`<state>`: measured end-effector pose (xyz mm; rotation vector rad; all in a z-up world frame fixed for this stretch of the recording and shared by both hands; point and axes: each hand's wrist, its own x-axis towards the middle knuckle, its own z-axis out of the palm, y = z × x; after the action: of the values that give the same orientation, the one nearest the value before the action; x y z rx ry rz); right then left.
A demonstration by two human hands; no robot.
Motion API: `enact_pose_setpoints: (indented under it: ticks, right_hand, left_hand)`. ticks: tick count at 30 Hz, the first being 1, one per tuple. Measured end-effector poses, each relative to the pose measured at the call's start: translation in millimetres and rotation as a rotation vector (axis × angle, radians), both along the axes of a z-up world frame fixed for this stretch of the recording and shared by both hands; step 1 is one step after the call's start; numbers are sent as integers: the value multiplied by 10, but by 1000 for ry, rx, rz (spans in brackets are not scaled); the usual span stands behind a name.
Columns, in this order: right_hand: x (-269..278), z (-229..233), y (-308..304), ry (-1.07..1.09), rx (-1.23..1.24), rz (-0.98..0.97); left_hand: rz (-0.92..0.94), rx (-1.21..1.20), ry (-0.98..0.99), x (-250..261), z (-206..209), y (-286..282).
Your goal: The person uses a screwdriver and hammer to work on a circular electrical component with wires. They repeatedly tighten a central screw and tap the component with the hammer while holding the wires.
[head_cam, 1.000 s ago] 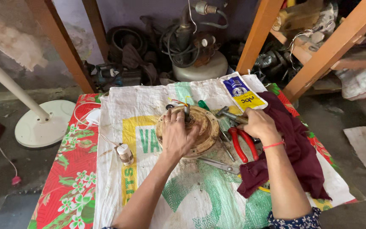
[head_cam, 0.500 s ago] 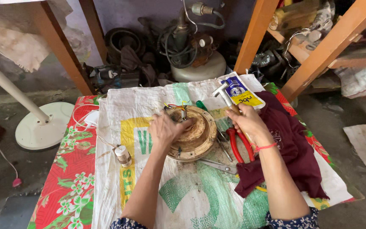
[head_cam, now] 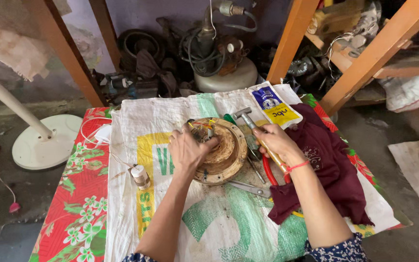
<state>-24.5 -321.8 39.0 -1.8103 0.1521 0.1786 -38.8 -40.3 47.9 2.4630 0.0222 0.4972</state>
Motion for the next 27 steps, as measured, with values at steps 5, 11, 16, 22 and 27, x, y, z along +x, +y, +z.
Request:
enact_pose_setpoints:
  ticks: [5,11,16,22,27]
  right_hand:
    - [83,-91,101,34,100,-51]
    - [58,-49,119,-40,4,-70]
    - [24,-10,154,-83,-5,-95]
    - [15,3,189,-108,14,-80]
    - [-8,42,202,-108,-10,-92]
  left_hand:
    - [-68,66,-147,-103,113,-51]
    - [-261,-257,-374,-179,43,-260]
    - [-255,-593,-49,-99,115,-342]
    - [-137,-669,-121,-15,177,-680]
    - [-48,-746,-164,81,99,-779]
